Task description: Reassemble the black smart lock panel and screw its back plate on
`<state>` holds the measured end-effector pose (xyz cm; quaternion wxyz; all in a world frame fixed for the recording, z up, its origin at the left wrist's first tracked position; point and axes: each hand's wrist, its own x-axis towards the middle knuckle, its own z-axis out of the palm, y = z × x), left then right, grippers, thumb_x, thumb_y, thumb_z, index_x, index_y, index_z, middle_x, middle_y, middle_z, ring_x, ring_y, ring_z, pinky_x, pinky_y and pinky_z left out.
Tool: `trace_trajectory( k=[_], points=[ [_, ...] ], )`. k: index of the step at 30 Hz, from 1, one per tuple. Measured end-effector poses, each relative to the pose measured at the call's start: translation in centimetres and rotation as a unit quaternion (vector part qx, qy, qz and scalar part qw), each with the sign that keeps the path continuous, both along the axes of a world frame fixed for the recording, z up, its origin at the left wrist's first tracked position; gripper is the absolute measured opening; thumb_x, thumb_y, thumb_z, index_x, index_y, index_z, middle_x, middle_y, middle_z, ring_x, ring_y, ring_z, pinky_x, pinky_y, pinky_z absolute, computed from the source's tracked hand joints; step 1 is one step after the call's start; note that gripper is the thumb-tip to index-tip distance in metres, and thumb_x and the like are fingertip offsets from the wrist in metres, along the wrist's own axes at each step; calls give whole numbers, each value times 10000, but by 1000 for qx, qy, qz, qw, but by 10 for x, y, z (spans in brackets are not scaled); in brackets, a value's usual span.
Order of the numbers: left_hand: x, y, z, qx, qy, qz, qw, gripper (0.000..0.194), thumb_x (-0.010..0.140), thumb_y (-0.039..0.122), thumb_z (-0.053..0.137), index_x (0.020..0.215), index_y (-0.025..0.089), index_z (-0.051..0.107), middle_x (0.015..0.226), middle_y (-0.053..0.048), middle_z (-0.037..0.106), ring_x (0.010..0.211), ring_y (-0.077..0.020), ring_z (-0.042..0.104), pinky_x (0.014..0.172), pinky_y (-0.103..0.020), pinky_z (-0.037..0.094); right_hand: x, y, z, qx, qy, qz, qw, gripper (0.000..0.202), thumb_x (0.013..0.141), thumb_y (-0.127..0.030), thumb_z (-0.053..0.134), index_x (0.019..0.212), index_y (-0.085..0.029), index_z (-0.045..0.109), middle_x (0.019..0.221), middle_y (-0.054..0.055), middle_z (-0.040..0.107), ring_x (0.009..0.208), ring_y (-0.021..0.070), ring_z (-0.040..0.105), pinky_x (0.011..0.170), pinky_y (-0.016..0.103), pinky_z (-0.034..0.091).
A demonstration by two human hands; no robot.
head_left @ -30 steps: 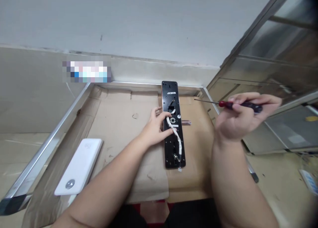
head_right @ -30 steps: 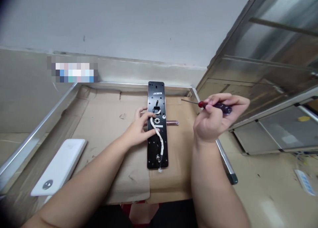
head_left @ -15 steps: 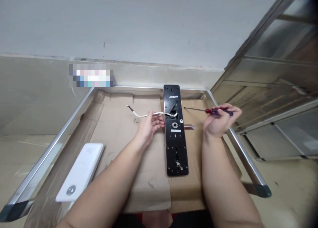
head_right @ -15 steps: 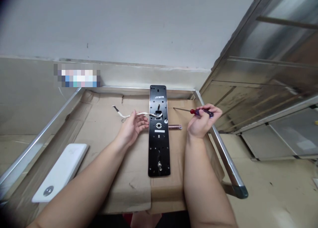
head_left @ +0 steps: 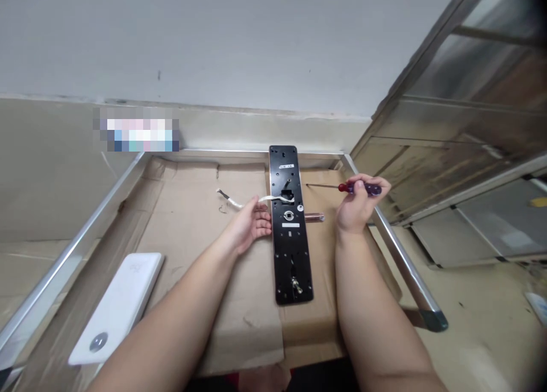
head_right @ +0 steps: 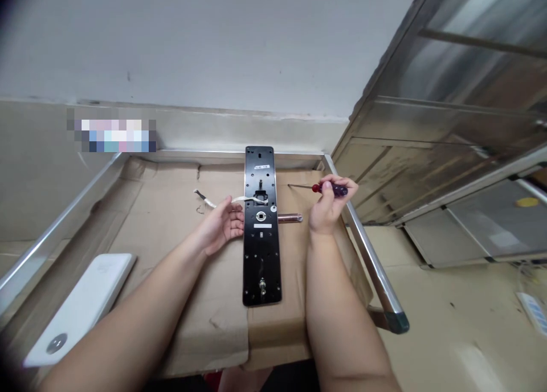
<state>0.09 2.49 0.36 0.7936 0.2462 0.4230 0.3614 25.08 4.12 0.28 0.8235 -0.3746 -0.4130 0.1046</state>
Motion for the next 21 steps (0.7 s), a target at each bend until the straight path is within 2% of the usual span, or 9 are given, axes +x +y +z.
trace_trajectory(
  k=[8,16,21],
  points=[
    [0,1,-1,8,-3,-7,1000,399,1042,487,383,883,163,552,694,-41,607,513,-118,590,501,-232,499,2,-1,-2,5,-38,11,999,206,902,-285,572,992,-277,388,811,-43,600,699,129,560,647,289,474],
    [2,-2,0,7,10,-1,1000,392,1027,503,421,871,173,563,668,4,546,426,-67,408,448,-226,427,0,-1,-1,-1,-51,10,999,195,921,-288,565,989,-278,382,794,-45,620,684,133,567,655,304,472],
    [3,-2,1,8,15,-3,1000,395,1025,507,418,881,172,571,674,3,544,440,-71,397,464,-231,424,-1,-2,1,-1,-65,4,998,192,926,-293,564,990,-280,383,792,-48,608,685,132,567,661,307,468]
  ],
)
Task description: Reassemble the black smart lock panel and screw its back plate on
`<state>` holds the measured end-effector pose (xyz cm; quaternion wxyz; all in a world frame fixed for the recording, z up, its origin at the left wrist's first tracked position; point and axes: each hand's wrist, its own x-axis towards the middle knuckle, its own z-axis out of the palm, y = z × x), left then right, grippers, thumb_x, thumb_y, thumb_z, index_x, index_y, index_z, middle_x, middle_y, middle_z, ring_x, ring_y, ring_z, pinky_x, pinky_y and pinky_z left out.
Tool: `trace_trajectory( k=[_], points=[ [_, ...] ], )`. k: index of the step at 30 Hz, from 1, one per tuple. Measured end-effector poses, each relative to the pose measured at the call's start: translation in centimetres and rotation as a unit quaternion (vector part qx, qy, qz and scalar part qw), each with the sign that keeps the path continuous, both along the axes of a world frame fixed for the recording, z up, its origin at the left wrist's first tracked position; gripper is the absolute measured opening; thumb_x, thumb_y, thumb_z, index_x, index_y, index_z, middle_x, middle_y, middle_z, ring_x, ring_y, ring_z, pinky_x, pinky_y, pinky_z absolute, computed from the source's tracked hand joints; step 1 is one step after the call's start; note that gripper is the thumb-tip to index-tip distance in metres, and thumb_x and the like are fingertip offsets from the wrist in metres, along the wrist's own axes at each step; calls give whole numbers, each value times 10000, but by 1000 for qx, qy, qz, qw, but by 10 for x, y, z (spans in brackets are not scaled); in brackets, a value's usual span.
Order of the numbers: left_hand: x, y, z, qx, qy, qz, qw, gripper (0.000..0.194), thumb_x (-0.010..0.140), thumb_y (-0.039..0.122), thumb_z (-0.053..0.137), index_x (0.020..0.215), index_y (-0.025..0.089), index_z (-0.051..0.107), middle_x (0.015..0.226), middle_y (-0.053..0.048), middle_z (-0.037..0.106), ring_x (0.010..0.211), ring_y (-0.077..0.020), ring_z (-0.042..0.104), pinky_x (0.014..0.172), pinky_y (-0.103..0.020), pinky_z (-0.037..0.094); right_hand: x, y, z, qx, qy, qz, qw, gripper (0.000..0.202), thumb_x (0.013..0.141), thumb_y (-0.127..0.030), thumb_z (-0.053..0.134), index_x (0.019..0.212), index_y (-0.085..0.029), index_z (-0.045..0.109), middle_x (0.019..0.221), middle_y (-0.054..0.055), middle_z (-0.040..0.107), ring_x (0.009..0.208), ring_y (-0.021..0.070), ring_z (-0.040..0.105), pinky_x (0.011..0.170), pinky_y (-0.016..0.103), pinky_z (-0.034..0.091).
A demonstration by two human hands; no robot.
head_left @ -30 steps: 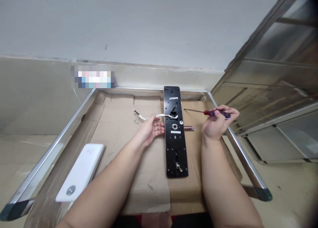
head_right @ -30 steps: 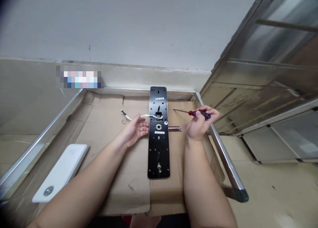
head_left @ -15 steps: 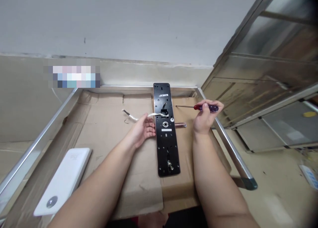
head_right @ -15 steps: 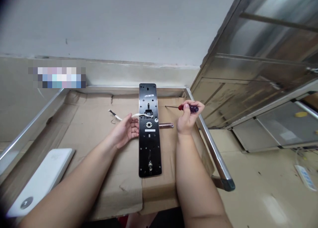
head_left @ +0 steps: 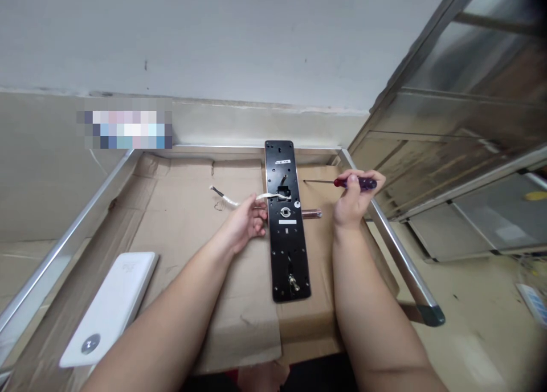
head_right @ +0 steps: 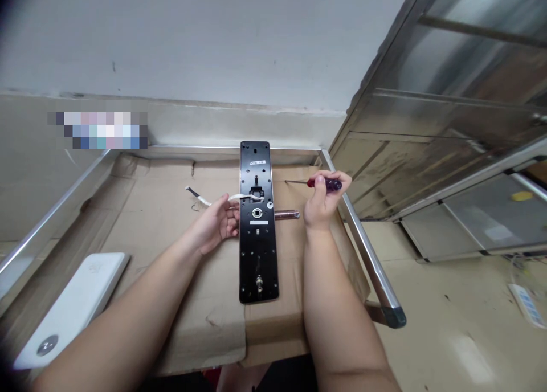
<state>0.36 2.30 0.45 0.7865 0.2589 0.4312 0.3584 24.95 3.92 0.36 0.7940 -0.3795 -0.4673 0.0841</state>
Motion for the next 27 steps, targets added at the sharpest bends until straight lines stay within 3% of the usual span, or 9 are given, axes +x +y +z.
trace_trajectory(
  k=[15,21,27],
  points=[
    [-1,0,-4,25,-2,-13,1000,422,972,590,473,899,188,575,680,14,549,395,-51,335,457,-230,430,-2,-1,0,-4,-10,2,1000,197,926,-310,567,990,-279,383,806,-45,603,702,131,573,666,306,472],
    [2,-5,0,61,17,-38,997,286,867,465,693,936,190,650,675,19,554,424,-43,348,451,-202,374,-2,-1,0,-16,-6,-1,1000,226,921,-355,580,981,-284,374,803,-47,592,701,134,571,674,314,478],
    [3,-7,2,72,32,-53,995,290,891,463,674,1006,198,694,630,20,551,429,-54,352,473,-215,388,-2,-1,-1,-14,-9,3,1000,217,920,-338,578,987,-279,380,814,-39,603,715,135,575,678,311,478]
  ],
)
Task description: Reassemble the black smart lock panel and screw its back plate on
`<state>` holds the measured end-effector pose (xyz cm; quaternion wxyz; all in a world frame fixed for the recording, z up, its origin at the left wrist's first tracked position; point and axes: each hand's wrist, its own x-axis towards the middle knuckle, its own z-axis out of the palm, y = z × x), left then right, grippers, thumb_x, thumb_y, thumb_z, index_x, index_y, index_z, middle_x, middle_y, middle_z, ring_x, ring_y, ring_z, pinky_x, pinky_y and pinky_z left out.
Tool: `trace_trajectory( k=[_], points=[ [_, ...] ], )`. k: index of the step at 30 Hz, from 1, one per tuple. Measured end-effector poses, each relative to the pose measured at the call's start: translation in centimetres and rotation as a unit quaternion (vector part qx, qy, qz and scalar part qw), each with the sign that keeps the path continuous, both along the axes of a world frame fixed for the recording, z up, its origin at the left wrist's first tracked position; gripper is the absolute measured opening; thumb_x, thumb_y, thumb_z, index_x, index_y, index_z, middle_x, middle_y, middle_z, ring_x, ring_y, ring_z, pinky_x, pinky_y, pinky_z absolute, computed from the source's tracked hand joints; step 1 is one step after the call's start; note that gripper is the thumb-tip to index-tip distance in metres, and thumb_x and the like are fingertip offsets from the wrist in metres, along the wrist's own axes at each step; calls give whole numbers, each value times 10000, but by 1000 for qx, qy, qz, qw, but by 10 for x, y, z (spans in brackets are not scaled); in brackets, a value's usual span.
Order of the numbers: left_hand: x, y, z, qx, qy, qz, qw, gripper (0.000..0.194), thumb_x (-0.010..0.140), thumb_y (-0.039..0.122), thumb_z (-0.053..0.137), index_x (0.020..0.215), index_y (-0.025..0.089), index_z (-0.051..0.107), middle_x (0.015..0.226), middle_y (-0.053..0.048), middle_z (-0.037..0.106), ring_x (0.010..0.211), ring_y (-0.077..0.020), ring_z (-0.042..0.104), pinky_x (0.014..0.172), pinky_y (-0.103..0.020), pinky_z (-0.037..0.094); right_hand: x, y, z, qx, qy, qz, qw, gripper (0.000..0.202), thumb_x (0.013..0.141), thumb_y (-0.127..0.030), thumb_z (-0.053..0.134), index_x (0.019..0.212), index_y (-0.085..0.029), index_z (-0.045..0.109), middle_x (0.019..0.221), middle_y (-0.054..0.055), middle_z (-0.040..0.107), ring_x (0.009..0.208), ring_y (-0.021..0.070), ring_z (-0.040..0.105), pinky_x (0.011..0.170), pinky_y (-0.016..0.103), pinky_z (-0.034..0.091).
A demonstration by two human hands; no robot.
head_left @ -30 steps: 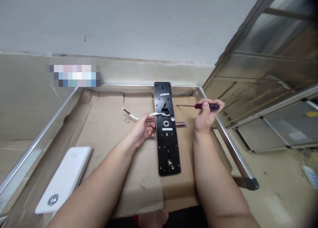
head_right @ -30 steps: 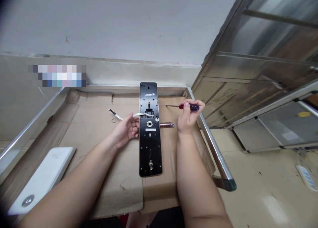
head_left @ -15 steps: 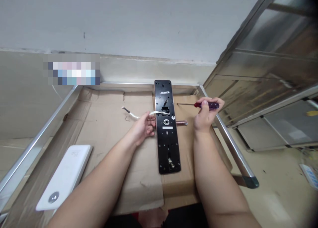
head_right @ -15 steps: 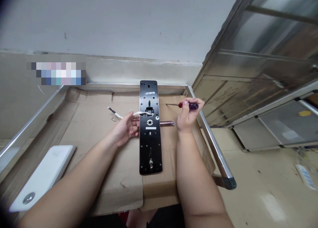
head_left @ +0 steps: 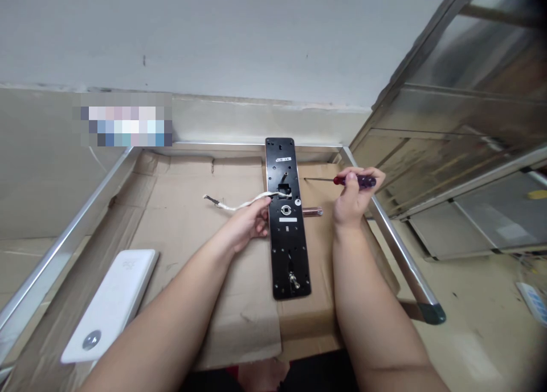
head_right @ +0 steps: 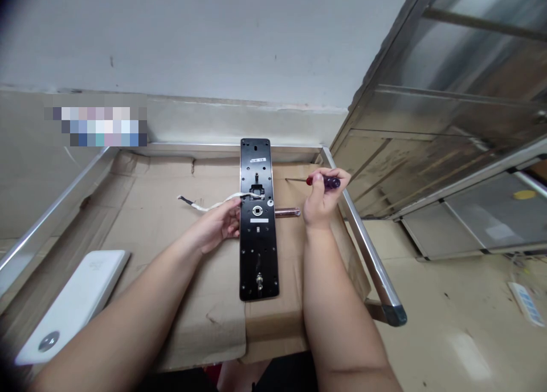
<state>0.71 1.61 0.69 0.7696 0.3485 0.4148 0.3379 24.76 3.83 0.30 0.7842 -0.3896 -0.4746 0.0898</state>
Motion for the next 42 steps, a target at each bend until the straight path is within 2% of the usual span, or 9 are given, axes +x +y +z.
trace_trajectory(
  k=[5,9,12,15,18,26,32,37,42],
  points=[
    [0,3,-5,-2,-7,14,1000,331,895,516,655,995,200,671,670,23,563,424,-51,365,457,-206,395,-1,-1,1,5,3,7,1000,194,927,-308,566,984,-276,384,813,-43,602,707,128,570,678,304,471],
    [-1,3,-9,6,4,16,1000,376,881,555,670,933,184,643,705,4,594,504,-82,506,491,-215,453,-2,-2,2,4,-4,8,1000,186,926,-308,564,982,-276,389,813,-43,597,708,129,568,678,308,469],
    [-1,1,-8,33,25,16,999,319,793,389,817,953,190,625,811,-16,674,665,-124,641,588,-233,525,-2,-2,3,-1,-6,2,1000,187,926,-318,562,983,-280,387,818,-44,597,709,132,571,684,314,474],
    [-2,-2,-5,49,23,11,998,320,757,266,849,997,187,653,1023,-56,727,862,-165,705,718,-278,579,-2,-2,2,5,-6,6,1000,185,930,-306,564,983,-276,389,819,-41,602,708,132,570,680,313,468],
    [-2,-4,-2,59,26,-8,998,321,780,251,829,1063,177,698,1127,-93,731,939,-188,712,754,-294,585,-2,-1,0,7,-4,10,1000,177,935,-293,564,986,-274,395,817,-39,600,712,132,571,685,312,463],
    [-2,-7,-4,99,30,-5,995,405,749,220,839,1130,192,704,1162,-98,715,908,-190,708,671,-264,568,-3,-1,1,9,-9,14,1000,173,937,-296,562,994,-274,401,828,-31,596,722,136,569,694,318,461],
    [2,-7,-3,111,30,9,993,346,768,202,814,1095,184,702,1125,-82,716,892,-174,697,666,-240,554,-5,-2,1,-7,-15,-4,1000,220,927,-378,579,984,-285,387,823,-35,588,717,145,572,689,329,472],
    [-2,-5,-3,116,48,-29,992,322,794,240,795,1096,204,688,1124,-85,715,923,-192,702,669,-255,565,-4,-2,0,-7,-14,0,1000,212,931,-364,575,990,-283,389,823,-37,590,712,141,566,694,328,469],
    [-1,-9,-6,164,16,-86,982,575,737,183,849,1257,244,611,1221,-112,708,1059,-221,705,860,-318,580,-5,-2,0,0,-13,2,1000,191,933,-337,572,991,-279,399,828,-33,596,731,143,573,692,325,466]
  ],
)
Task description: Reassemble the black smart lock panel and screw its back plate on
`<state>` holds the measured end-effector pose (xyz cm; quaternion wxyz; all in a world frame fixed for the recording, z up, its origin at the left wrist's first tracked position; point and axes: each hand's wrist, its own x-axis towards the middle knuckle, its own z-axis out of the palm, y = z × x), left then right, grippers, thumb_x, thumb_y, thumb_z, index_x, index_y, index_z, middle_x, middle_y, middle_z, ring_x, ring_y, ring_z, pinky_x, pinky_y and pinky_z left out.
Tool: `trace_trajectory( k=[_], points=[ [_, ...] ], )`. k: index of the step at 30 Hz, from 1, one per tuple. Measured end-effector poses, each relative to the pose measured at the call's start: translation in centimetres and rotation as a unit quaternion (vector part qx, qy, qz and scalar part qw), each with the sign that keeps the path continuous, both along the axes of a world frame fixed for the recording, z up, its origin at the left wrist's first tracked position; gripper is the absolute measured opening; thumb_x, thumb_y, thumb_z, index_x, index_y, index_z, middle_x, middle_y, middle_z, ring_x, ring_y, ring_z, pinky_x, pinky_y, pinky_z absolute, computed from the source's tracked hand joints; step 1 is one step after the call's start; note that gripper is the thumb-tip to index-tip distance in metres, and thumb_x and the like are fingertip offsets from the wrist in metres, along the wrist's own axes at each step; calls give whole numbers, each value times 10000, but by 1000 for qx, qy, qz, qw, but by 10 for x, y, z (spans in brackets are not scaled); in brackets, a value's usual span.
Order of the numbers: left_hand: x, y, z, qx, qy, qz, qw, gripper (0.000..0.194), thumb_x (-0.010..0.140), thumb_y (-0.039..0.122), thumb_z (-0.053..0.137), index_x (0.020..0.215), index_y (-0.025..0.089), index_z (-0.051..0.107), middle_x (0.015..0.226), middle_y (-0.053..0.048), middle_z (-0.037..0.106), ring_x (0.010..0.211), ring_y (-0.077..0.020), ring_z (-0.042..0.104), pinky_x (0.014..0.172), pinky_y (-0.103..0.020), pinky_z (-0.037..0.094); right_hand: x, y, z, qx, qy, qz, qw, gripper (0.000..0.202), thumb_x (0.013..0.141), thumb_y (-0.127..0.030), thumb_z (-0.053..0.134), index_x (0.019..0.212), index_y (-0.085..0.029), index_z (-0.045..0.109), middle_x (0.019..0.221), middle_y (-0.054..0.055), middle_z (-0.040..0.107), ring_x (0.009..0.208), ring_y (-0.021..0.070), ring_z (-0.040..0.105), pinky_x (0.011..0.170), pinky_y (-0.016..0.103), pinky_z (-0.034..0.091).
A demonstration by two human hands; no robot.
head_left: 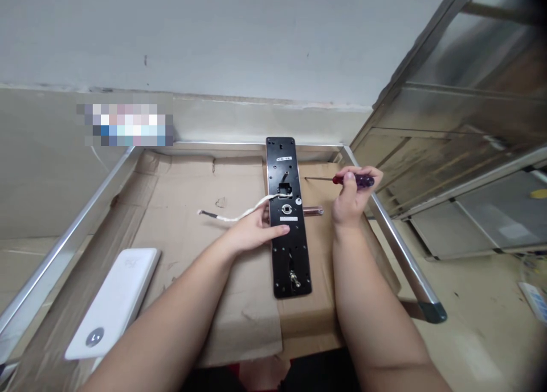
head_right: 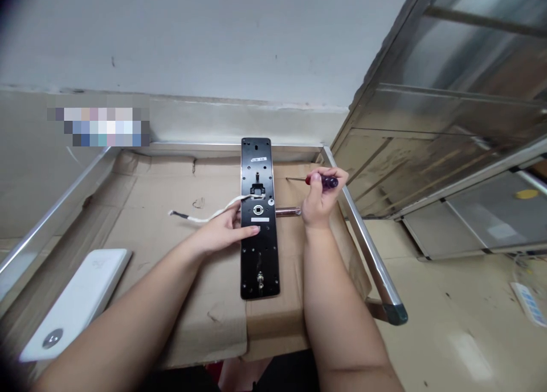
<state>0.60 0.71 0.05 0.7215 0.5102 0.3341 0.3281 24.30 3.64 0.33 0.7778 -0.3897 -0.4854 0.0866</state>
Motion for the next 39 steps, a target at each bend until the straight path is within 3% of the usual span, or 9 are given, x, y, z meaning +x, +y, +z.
trace_trajectory(
  k=[5,11,15,21,25,28,29,32,39],
  points=[
    [2,-4,0,5,-8,-2,1000,589,758,175,831,1292,234,590,1256,-133,697,1114,-232,695,899,-320,569,-1,-1,1,3,-2,7,1000,177,937,-311,568,989,-277,402,822,-35,598,728,139,575,698,321,467],
    [1,-2,0,-24,5,-12,1000,668,722,179,861,1320,241,571,1188,-146,722,1008,-266,726,726,-316,594,0,-1,1,13,5,15,1000,160,935,-271,568,996,-268,420,828,-35,615,724,132,583,695,314,463],
    [1,-2,-1,6,4,-15,1000,640,763,214,839,1331,239,546,1219,-142,711,1054,-259,719,793,-322,599,0,-1,-1,7,11,16,1000,164,930,-283,563,990,-271,411,812,-37,665,785,151,659,722,329,488],
    [-5,-1,-1,37,116,-65,990,787,830,430,783,1480,298,359,1179,-133,708,915,-282,734,524,-274,573,-2,-3,13,35,98,1,995,180,837,-197,571,955,-247,445,836,-21,713,879,179,722,602,255,435],
    [-7,-1,-1,62,144,-70,985,742,857,480,740,1474,279,380,1150,-131,696,809,-246,727,480,-250,556,0,-41,48,122,115,-37,985,152,792,-164,536,897,-258,480,652,-76,593,598,141,622,580,282,489],
    [-6,-2,-1,60,162,-75,982,749,866,498,719,1488,273,367,1121,-126,690,758,-234,719,491,-290,585,-4,-92,76,99,93,29,990,126,760,-172,549,835,-267,513,533,-98,436,373,100,361,371,214,314],
    [-6,-2,-1,58,164,-75,982,753,866,499,717,1490,275,360,1111,-122,690,746,-231,718,498,-303,595,-6,-109,84,84,92,52,991,19,815,-240,534,822,-257,538,521,-91,419,352,92,310,340,209,276],
    [-5,-2,-1,58,167,-77,981,751,866,501,716,1487,276,357,1056,-107,692,711,-226,718,500,-313,607,-17,-146,99,45,79,99,991,307,959,-469,460,795,-236,574,495,-74,398,336,82,283,335,213,288],
    [-6,-1,-2,70,189,-75,977,809,861,532,719,1518,296,311,1093,-117,695,642,-201,707,477,-309,609,-30,-157,107,23,80,136,987,448,997,-575,399,780,-224,574,483,-70,379,356,74,267,365,214,338]
  ],
)
